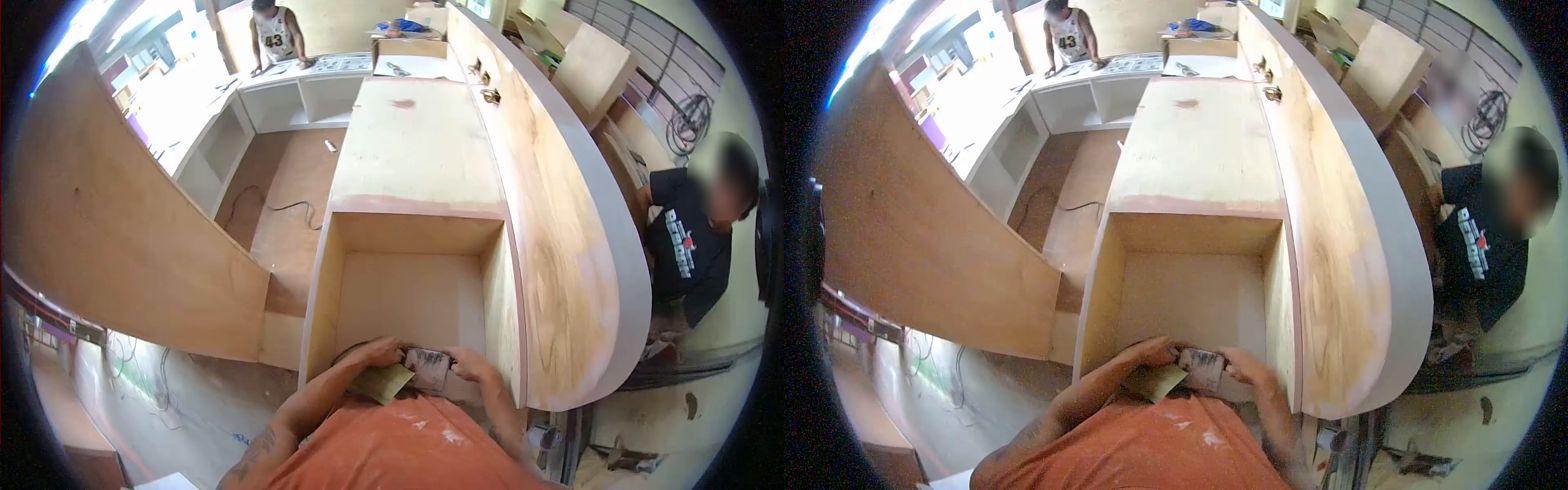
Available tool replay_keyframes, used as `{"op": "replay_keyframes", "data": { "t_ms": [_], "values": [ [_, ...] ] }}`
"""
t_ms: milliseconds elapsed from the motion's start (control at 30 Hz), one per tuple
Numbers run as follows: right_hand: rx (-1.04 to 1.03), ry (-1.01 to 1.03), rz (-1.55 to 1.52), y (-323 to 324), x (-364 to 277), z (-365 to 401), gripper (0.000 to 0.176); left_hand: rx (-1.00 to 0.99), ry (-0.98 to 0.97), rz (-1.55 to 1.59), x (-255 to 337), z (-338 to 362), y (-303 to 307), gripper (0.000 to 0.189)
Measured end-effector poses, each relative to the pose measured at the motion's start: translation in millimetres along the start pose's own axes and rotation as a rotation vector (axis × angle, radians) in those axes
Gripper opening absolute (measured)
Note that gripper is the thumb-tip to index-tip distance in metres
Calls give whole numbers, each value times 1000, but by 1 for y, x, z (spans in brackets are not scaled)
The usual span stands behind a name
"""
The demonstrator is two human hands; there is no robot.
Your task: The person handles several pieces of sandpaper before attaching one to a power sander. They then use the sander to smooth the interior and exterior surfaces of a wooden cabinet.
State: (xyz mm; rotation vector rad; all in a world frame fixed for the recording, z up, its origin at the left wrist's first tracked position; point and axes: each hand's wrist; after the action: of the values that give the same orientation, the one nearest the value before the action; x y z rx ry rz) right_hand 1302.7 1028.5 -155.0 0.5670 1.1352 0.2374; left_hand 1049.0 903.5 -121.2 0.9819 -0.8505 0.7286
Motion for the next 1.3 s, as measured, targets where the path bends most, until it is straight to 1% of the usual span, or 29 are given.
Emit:
{"op": "replay_keyframes", "data": {
  "t_ms": [33, 100, 167, 200, 267, 300, 367, 400, 433, 467, 533, 600, 667, 700, 733, 767, 800, 833, 867, 933, 967, 1000, 1033, 1067, 1133, 1167, 1233, 1267, 1300],
  "values": [
    [15, -34, 13, 7, -21, 4, 52, 28, 15, 91, -7, -1, -3, 59],
    [1, -41, 43, 10, -28, -5, 51, 87, 16, 45, -25, -9, -16, 58],
    [151, 12, 75, -7, -9, -12, 44, 140, 20, -5, -26, -11, -18, 57],
    [136, 25, 82, -13, -5, -15, 44, 155, 51, -63, -20, -11, -17, 57],
    [295, 36, -37, -21, 1, -15, 37, 173, 84, -115, -7, -7, -10, 56],
    [286, 39, -34, -23, 0, -13, 37, 168, 48, -151, -1, -4, -6, 53],
    [507, 69, 52, -32, -2, -10, 40, 166, 15, -189, -6, 1, -9, 49],
    [507, 77, 57, -40, -4, -12, 40, 294, 43, -178, -20, -1, -15, 46],
    [656, -77, -181, -54, -3, -11, 42, 422, 69, -165, -34, -4, -21, 44],
    [795, -235, -426, -64, 0, -9, 45, 427, 67, -165, -48, -5, -23, 44],
    [759, -195, -398, -86, 24, 2, 45, 296, 212, 185, -75, 3, -27, 44],
    [725, -177, -384, -107, 29, 15, 46, 297, 164, 183, -86, 16, -39, 46],
    [566, -77, -639, -107, -16, 31, 50, 269, 119, 189, -71, 31, -51, 50],
    [585, -103, -660, -108, -13, 30, 50, 233, 162, 146, -36, 46, -42, 52],
    [571, -31, -604, -94, -26, 25, 55, 193, 199, 98, -16, 54, -40, 55],
    [559, 41, -542, -90, -31, 27, 60, 155, 197, 91, -18, 54, -49, 55],
    [587, 19, -556, -101, -18, 27, 60, 238, 221, 137, -23, 53, -59, 58],
    [680, -9, -468, -116, 8, 18, 61, 324, 242, 182, -25, 52, -68, 61],
    [766, -39, -375, -127, 23, 18, 62, 291, 237, 175, -19, 55, -65, 61],
    [778, -41, -400, -120, 12, 20, 60, 114, 374, 127, -3, 64, -52, 59],
    [766, -22, -419, -113, 3, 17, 58, 88, 375, 125, -16, 60, -62, 59],
    [810, -9, -253, -107, -8, 16, 58, 289, 283, -32, -42, 54, -78, 57],
    [819, -27, -263, -101, -16, 15, 58, 490, 184, -189, -58, 51, -88, 54],
    [813, -29, -247, -100, -17, 11, 59, 471, 187, -194, -64, 47, -92, 54],
    [803, -57, -237, -98, -20, 12, 59, 597, 101, -304, -63, 41, -101, 50],
    [812, -43, -227, -98, -18, 10, 59, 579, 106, -299, -69, 36, -108, 50],
    [823, -45, -226, -101, -11, 5, 59, 902, 11, -332, -83, 23, -118, 51],
    [821, -11, -195, -103, -8, 3, 59, 885, 14, -329, -81, 23, -120, 51],
    [819, 29, -164, -103, -4, -1, 59, 859, 122, -304, -59, 25, -111, 49]
  ]
}}
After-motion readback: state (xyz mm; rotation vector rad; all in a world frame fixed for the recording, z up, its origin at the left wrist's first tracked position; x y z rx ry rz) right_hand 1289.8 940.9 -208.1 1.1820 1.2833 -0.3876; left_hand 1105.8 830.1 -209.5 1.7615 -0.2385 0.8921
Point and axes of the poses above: each hand's wrist, its own z-axis away from the middle knuckle, its own y-axis out of the back of the hand, x = y × z, and after that the axes turned 2 degrees about -z, right-handed
